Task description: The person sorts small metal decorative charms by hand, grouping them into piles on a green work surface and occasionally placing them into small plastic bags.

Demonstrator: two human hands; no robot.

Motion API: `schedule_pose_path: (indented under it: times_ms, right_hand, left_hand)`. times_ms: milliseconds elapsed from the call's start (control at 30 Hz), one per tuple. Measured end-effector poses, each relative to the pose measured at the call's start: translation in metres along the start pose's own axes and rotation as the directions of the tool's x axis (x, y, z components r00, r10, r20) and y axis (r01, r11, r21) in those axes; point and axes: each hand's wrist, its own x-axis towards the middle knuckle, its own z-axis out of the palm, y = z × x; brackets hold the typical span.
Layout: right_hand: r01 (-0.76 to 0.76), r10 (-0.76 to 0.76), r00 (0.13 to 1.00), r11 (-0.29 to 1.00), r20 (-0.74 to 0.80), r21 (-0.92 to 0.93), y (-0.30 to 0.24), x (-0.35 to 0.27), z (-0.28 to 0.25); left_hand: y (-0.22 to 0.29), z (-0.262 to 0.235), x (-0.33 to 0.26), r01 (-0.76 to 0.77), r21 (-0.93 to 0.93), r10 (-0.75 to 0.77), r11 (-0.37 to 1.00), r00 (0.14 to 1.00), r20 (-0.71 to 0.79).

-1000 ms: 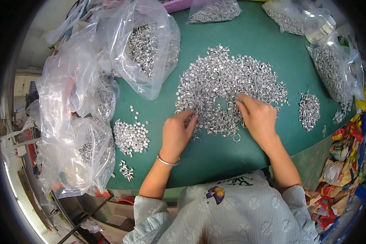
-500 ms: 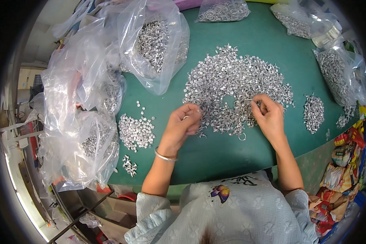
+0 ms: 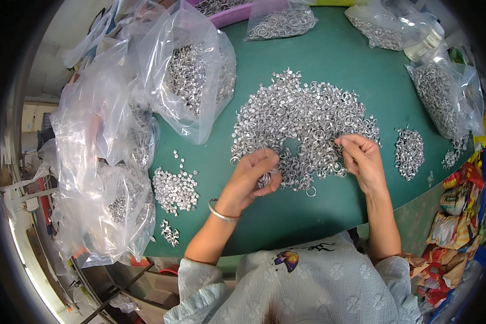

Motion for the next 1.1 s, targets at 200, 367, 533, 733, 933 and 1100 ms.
schedule_pose_path:
  times_ms: [200,367,533,733,933,1100]
  right_hand:
    - [0.352,-0.579,0.803,0.269,0.142,-0.896,-0.017,0.064,0.027]
    - [0.353,-0.453,0.826,-0.046,0.335,-0.934,-0.011,0.083,0.038]
    - [0.404,-0.593,0.754,0.081,0.282,-0.911,-0.024,0.075,0.024]
    - [0.261,-0.885,0.454,0.243,-0.103,-0.934,-0.098,0.011,-0.071]
    - [-0.439,-0.926,0.330,0.021,-0.183,-0.898,-0.182,-0.024,-0.259]
    - [-0.277,-0.931,0.270,0.169,-0.246,-0.946,-0.166,-0.027,-0.234]
  left_hand:
    - [0.025,0.013,0.031,-0.006,0.044,0.004,0.999,0.999,0.038]
    - [0.015,0.021,0.035,0.010,-0.056,-0.009,0.998,1.000,0.014]
    - [0.005,0.017,0.031,-0.003,-0.026,0.004,1.000,0.998,0.063]
    - [-0.004,0.005,0.018,-0.062,0.026,0.060,0.998,0.995,0.078]
    - [-0.005,0.013,0.021,-0.081,-0.020,0.082,0.997,0.994,0.069]
    - [-0.004,0.025,0.020,-0.077,0.121,0.077,0.990,0.997,0.009]
